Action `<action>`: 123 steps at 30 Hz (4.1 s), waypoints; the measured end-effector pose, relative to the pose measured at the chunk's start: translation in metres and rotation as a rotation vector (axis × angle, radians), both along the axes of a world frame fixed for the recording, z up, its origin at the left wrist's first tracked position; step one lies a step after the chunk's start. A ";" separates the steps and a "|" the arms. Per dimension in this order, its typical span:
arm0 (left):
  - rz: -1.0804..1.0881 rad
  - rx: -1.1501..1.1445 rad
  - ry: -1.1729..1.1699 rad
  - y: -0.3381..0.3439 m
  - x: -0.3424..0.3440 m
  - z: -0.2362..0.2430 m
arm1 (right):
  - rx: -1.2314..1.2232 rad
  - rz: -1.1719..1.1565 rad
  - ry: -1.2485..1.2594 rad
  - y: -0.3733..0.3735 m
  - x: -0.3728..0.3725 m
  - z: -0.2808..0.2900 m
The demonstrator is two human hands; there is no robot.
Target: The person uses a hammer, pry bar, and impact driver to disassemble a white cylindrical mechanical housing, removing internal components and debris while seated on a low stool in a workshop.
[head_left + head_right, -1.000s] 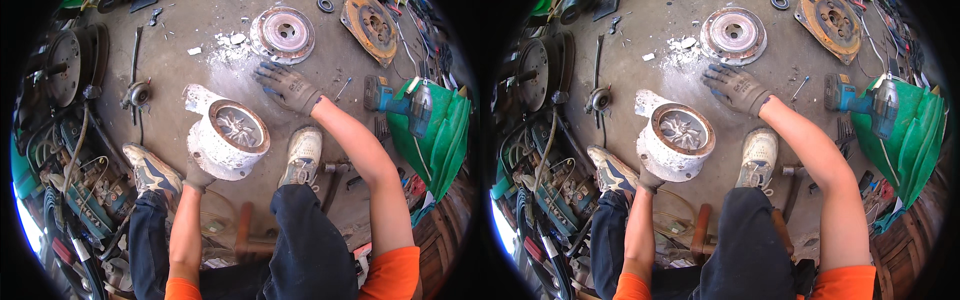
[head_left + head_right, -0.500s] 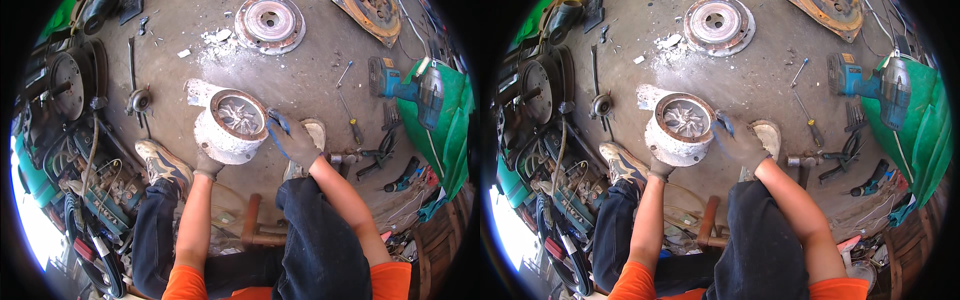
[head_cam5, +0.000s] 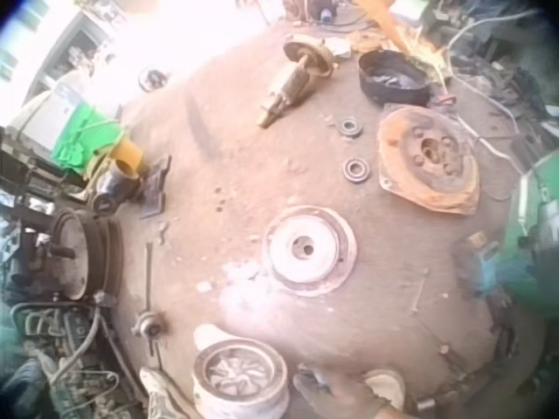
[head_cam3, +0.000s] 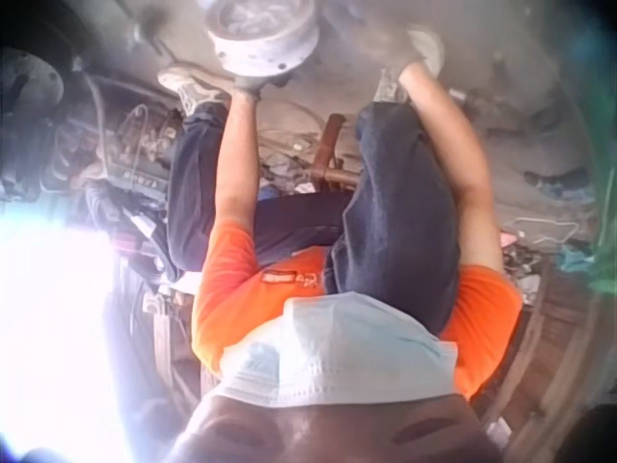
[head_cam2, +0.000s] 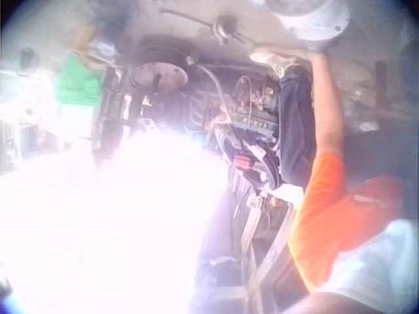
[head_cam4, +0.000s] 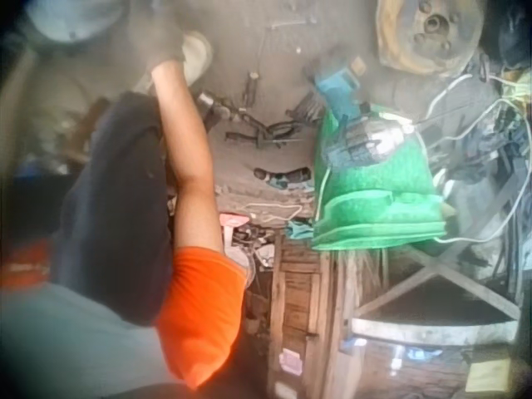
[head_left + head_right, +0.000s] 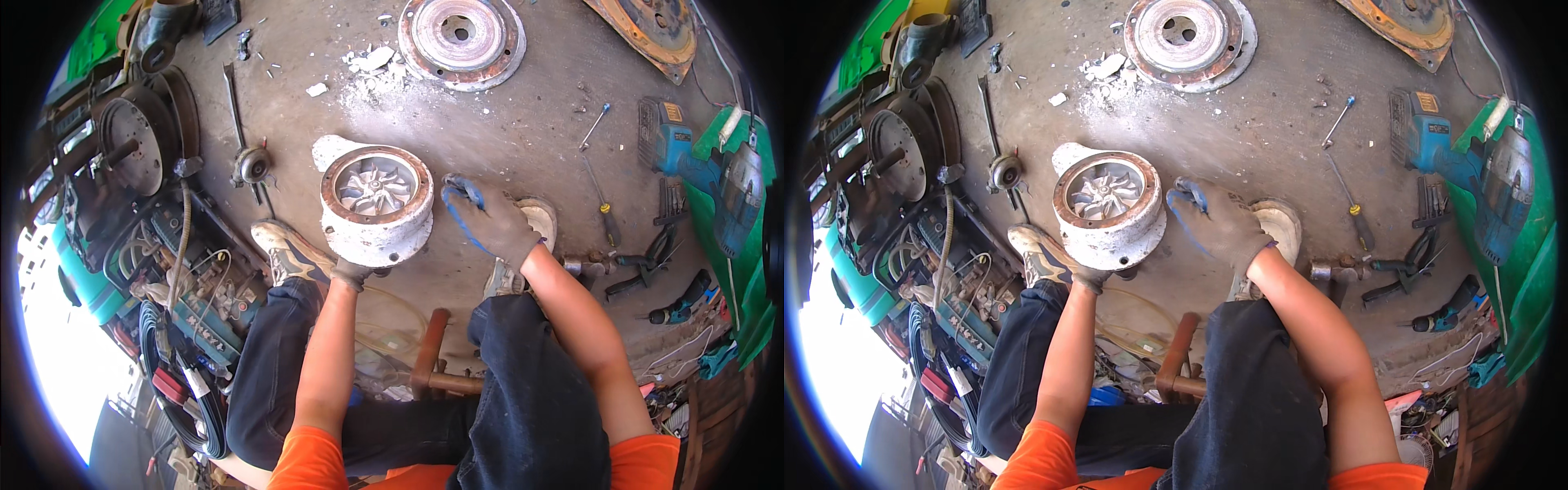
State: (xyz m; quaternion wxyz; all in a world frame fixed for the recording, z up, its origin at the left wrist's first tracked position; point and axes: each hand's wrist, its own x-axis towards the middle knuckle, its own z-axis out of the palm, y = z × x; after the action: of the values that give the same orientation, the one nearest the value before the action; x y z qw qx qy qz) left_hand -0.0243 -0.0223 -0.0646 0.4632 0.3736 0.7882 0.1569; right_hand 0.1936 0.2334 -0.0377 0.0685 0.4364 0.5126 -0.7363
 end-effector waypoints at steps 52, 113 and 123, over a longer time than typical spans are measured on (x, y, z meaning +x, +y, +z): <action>0.875 0.181 -0.068 0.154 0.017 0.077 | 0.515 -0.588 -0.260 -0.031 0.220 0.021; 0.737 0.244 0.002 0.151 0.017 0.091 | 0.814 0.389 0.119 -0.004 0.045 0.115; 0.998 0.358 -0.357 0.147 0.012 0.086 | 0.735 0.644 -0.032 0.005 0.011 0.147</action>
State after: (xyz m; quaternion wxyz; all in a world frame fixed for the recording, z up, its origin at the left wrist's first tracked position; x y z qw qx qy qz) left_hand -0.0119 0.1252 0.0210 0.3884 -0.0046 0.7398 0.5493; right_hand 0.2047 0.2388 0.1091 0.1419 0.2624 0.8464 -0.4411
